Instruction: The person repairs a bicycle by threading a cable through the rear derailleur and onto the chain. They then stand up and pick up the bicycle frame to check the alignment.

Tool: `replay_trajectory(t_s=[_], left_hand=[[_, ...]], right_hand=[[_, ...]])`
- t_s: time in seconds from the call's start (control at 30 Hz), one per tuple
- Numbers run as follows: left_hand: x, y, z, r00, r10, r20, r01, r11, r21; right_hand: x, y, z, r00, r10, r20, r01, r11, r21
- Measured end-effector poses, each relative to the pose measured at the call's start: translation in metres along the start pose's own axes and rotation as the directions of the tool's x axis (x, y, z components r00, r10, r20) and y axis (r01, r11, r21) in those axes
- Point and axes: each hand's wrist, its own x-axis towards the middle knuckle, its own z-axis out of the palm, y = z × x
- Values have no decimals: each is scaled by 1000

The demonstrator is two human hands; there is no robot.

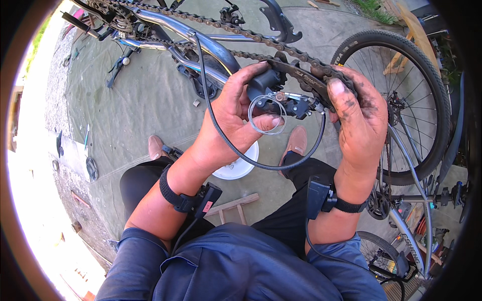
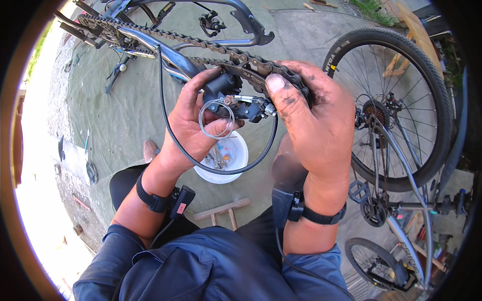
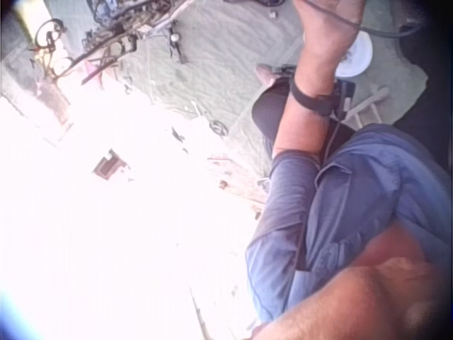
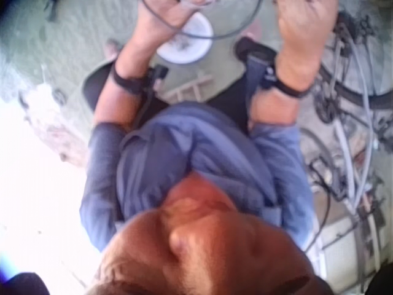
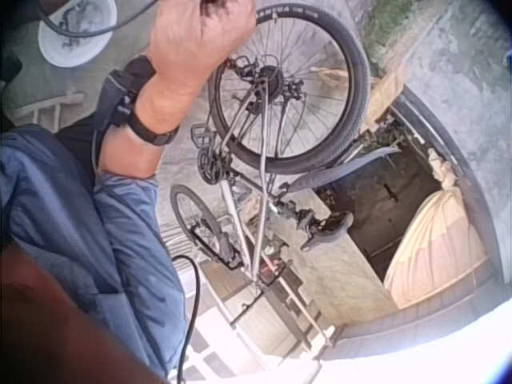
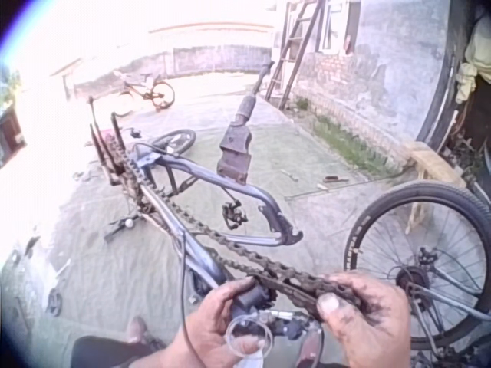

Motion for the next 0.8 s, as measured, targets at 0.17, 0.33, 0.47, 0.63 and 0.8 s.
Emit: replay_trajectory(t_s=[0.17, 0.33, 0.47, 0.63, 0.8], left_hand=[[-1, 1, 3, 1000, -7, -8, 6, 996, -86], [2, -6, 6, 999, 23, -38, -25, 998, -55], [2, 0, 11, 997, -50, -54, 47, 998, -52], [3, 0, 12, 996, -49, -70, 49, 999, 8], [4, 4, 12, 995, -81, -66, 81, 997, -3]], right_hand=[[0, -3, -4, 999, -27, 33, 28, 999, -29], [1, 0, -10, 996, -44, 76, 46, 999, -19], [3, 4, -14, 989, -142, 48, 145, 987, -67], [4, 4, -18, 987, -129, 96, 135, 989, -60], [4, 4, -19, 988, -74, 135, 77, 997, -14]])
